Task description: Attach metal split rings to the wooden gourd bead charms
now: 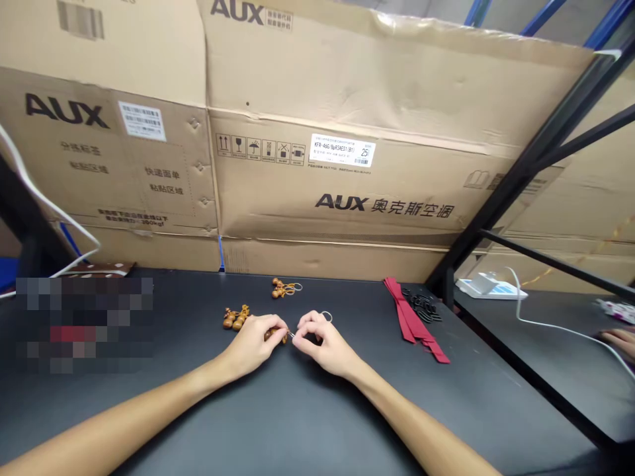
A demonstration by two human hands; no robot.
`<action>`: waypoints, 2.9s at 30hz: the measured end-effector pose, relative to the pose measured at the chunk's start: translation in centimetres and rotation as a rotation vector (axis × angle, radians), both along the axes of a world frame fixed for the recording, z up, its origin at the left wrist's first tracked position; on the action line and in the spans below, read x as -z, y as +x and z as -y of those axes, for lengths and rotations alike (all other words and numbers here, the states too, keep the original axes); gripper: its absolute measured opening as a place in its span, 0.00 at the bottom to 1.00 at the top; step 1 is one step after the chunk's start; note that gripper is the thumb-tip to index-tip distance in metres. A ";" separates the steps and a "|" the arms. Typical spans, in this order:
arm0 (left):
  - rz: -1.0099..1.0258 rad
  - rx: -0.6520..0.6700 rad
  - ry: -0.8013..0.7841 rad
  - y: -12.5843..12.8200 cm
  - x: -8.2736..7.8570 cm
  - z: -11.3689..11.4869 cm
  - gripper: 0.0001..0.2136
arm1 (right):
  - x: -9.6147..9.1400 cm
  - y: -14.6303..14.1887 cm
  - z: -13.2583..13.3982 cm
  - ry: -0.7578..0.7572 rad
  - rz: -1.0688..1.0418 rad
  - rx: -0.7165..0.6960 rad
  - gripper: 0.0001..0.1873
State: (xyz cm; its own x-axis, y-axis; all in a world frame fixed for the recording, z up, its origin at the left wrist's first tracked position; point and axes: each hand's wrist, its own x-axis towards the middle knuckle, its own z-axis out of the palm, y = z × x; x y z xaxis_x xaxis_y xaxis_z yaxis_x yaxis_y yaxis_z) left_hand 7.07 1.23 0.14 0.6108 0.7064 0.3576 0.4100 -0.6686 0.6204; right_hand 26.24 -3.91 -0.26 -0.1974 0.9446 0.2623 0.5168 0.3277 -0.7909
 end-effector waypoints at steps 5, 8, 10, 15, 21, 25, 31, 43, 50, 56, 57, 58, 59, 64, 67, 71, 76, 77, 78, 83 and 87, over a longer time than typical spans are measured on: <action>0.046 0.069 0.147 0.0 0.7 0.4 0.08 | 0.2 -0.9 0.3 0.035 0.018 0.050 0.10; 0.055 0.084 0.174 0.0 0.7 0.4 0.09 | 0.2 -0.8 0.2 0.027 -0.007 0.033 0.09; 0.046 0.046 0.128 0.0 0.5 0.3 0.08 | 0.3 -0.4 0.2 0.015 -0.016 0.013 0.08; 0.036 0.006 0.035 0.0 0.3 0.1 0.09 | 0.1 -0.4 0.2 0.026 0.012 0.009 0.08; 0.077 0.058 0.053 0.0 0.3 0.6 0.10 | -0.2 -0.9 0.4 0.041 0.027 0.017 0.11; 0.056 0.016 0.003 0.0 -0.1 0.4 0.09 | -0.3 -0.4 0.3 0.046 0.010 0.009 0.09; 0.058 0.017 -0.019 0.0 -0.4 0.4 0.10 | -0.3 0.0 0.2 0.026 0.001 -0.017 0.10; 0.037 -0.023 0.037 -0.1 0.2 0.3 0.09 | -0.6 -0.3 0.4 0.019 -0.072 -0.039 0.12; -0.267 -0.053 0.416 -1.1 0.8 -1.3 0.10 | -0.6 1.3 0.1 0.333 0.306 0.182 0.11; -0.496 -0.182 0.644 -2.0 0.3 -3.1 0.09 | 0.6 2.5 -1.1 0.408 0.607 0.321 0.10; -0.507 -0.195 0.651 -2.1 0.2 -3.3 0.10 | 0.7 2.6 -1.2 0.406 0.625 0.341 0.09; -0.516 -0.203 0.659 -2.1 0.1 -3.5 0.11 | 0.8 2.6 -1.2 0.402 0.636 0.359 0.09; -0.522 -0.206 0.669 -2.1 0.1 -3.7 0.13 | 0.8 2.5 -1.3 0.397 0.639 0.375 0.08; -0.539 -0.143 0.743 -0.7 0.3 -3.8 0.17 | 0.7 1.6 -1.0 0.400 0.599 0.357 0.08; -0.521 -0.131 0.723 0.7 0.7 -4.3 0.20 | 1.0 1.1 -1.0 0.413 0.578 0.252 0.09; -0.514 -0.114 0.660 2.1 1.1 -5.5 0.18 | 1.5 1.4 -2.1 0.395 0.580 0.262 0.10; -0.508 -0.096 0.635 2.0 1.4 -5.2 0.11 | 2.0 2.9 -3.8 0.339 0.603 0.350 0.06; -0.495 -0.085 0.626 1.8 1.5 -4.7 0.10 | 2.1 3.1 -3.9 0.333 0.604 0.353 0.06; -0.481 -0.074 0.614 1.5 1.5 -4.1 0.09 | 2.1 3.3 -3.9 0.330 0.607 0.353 0.06; -0.149 0.079 0.308 -0.1 1.4 -0.7 0.07 | 1.5 2.9 -3.2 0.383 0.585 0.335 0.06; -0.005 0.118 0.151 -0.4 1.2 0.3 0.07 | 1.0 1.7 -1.9 0.452 0.416 0.176 0.04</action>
State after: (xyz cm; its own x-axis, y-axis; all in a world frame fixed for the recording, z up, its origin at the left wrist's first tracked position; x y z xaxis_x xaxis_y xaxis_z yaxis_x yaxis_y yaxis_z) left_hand 6.63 0.93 -1.05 0.6886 0.5684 0.4504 0.3261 -0.7974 0.5078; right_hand 27.96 -2.00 -1.28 -0.2204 0.7864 0.5770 0.8276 0.4638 -0.3160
